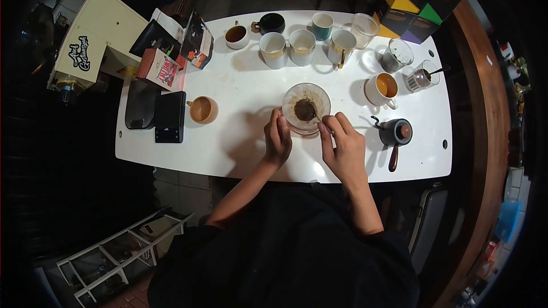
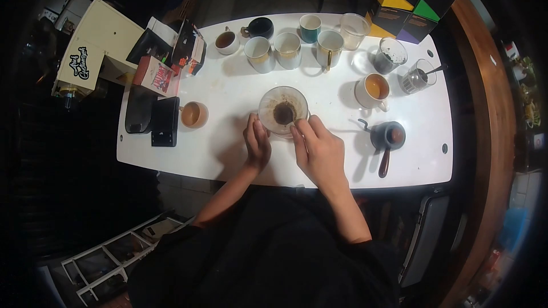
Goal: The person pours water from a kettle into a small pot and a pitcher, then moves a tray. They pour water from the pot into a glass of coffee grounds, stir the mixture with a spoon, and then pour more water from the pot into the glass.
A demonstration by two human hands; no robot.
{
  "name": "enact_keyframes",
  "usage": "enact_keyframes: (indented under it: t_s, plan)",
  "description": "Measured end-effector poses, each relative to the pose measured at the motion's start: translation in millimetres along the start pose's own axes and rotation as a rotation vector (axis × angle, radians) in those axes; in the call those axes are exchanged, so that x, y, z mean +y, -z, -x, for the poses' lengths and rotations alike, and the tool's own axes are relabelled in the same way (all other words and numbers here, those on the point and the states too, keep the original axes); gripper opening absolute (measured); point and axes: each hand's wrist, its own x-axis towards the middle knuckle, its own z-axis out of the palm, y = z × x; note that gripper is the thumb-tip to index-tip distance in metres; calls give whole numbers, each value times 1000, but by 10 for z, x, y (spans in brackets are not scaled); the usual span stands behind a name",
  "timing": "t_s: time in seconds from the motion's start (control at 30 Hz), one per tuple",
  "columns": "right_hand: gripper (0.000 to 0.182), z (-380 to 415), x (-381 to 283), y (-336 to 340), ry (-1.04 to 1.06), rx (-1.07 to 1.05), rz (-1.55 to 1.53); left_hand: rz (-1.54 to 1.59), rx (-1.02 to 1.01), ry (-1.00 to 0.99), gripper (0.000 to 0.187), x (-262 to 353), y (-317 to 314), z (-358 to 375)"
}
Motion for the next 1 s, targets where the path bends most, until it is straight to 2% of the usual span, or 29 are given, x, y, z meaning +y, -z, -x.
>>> enact_keyframes:
  t_s: [0.2,0.37,0.6,0.87,1.0]
  plan:
    - [5,-30,-41,53,-142,38,-249,-15,11,-33,28,18,-10,-17]
    - [4,-42,-83,148,-154,19,-264,15,4,-85,30,-35,-15,-57]
    - [6,-24,1,88,-109,-11,-159,-7,13,-30,33,25,-30,-53]
    - [5,-61,71,109,-82,26,-105,10,13,-30,24,-22,-31,-50]
    - [4,-60,15,102,-113,-41,-164,-7,21,-43,23,-14,-30,-56]
